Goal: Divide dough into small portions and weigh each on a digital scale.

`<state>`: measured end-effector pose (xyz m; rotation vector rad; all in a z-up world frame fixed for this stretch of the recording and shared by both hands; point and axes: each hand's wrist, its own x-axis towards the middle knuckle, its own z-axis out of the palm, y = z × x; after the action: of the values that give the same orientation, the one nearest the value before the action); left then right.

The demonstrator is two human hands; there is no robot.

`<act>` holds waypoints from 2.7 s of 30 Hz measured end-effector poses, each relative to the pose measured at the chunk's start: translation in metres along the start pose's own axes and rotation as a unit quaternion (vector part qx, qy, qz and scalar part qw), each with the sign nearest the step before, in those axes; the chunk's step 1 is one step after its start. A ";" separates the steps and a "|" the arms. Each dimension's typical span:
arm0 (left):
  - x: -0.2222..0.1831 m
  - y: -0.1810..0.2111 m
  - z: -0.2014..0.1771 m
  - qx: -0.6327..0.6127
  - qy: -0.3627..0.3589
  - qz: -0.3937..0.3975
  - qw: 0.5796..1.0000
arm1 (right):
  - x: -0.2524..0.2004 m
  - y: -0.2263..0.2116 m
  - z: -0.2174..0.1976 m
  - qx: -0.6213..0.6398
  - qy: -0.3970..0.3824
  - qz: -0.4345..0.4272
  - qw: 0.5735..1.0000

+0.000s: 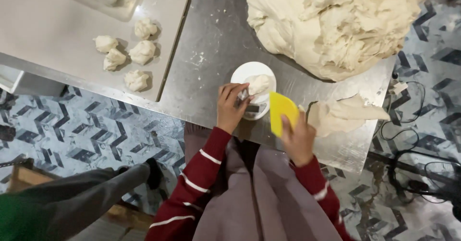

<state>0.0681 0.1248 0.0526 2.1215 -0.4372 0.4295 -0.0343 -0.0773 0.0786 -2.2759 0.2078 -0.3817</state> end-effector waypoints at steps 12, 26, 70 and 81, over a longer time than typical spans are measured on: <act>-0.003 0.004 -0.001 -0.010 0.034 -0.051 0.998 | 0.086 -0.065 0.048 -0.255 -0.148 -0.129 0.947; -0.022 -0.014 -0.052 0.068 0.108 -0.152 0.980 | 0.083 -0.046 0.034 -0.126 -0.104 -0.046 0.985; 0.000 0.058 -0.076 -0.012 -0.050 -0.002 0.999 | -0.063 0.144 -0.072 0.216 0.228 0.113 0.943; 0.049 -0.002 0.050 -0.059 -0.118 0.138 0.982 | -0.065 0.170 -0.075 0.086 0.212 0.097 0.969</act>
<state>0.1190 0.0768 0.0468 2.0086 -0.8789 0.2998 -0.1254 -0.2251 -0.0141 -1.9598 0.5859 -0.7503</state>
